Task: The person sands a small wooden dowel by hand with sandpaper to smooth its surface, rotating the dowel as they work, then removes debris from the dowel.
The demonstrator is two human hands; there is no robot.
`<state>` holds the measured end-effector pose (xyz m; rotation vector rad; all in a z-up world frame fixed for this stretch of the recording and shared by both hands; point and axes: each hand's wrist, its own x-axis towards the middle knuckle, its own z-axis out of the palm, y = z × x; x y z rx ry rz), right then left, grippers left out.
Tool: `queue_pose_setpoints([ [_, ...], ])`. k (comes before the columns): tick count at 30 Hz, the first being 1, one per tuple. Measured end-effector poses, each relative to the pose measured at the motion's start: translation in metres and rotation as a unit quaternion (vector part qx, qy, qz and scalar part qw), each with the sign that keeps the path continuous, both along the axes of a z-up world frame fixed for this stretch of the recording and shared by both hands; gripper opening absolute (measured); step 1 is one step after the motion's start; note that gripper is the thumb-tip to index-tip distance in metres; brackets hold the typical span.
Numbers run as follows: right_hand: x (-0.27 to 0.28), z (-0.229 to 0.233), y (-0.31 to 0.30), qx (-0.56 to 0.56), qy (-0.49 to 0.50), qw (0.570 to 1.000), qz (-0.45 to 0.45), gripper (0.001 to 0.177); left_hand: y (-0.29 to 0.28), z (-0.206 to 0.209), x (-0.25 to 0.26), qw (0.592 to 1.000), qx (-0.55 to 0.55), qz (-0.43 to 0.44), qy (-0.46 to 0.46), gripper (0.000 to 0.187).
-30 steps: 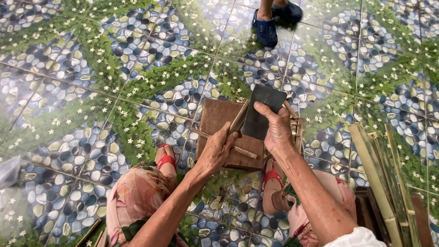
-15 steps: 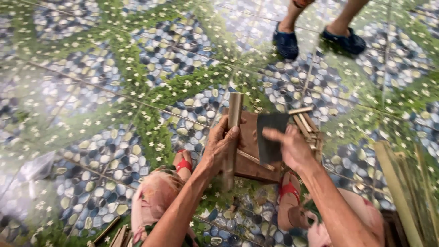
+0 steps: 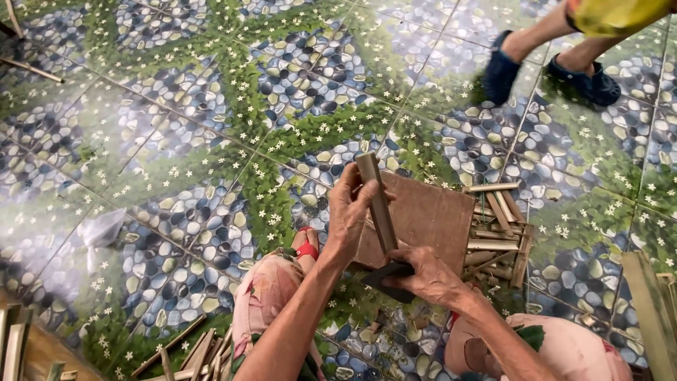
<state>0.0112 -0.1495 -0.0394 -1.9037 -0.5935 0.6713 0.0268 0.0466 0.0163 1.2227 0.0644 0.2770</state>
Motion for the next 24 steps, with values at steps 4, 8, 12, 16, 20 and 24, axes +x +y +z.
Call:
queue_pose_setpoints([
  [4,0.005,-0.01,-0.002,-0.03,-0.023,0.999,0.03,0.023,0.003,-0.009,0.003,1.0,-0.008,0.023,-0.009,0.027],
  [8,0.004,-0.001,-0.001,-0.025,-0.025,0.999,0.034,0.02,0.001,-0.001,0.002,1.0,-0.002,0.031,-0.005,0.025],
  [12,0.0,0.016,0.003,-0.01,0.0,1.0,0.025,0.019,0.0,0.005,-0.001,0.999,-0.004,0.038,0.005,0.025],
  [16,0.004,0.011,0.001,-0.023,-0.004,1.0,0.018,0.019,0.001,0.008,0.0,0.999,-0.008,0.039,0.01,0.03],
  [20,0.009,0.011,-0.005,-0.07,-0.059,0.995,0.025,0.022,0.002,0.008,0.0,0.999,-0.002,0.041,0.012,0.031],
  [24,0.014,0.017,-0.01,-0.108,-0.105,0.989,0.008,0.021,0.004,0.004,0.002,0.999,0.012,0.041,-0.012,0.022],
])
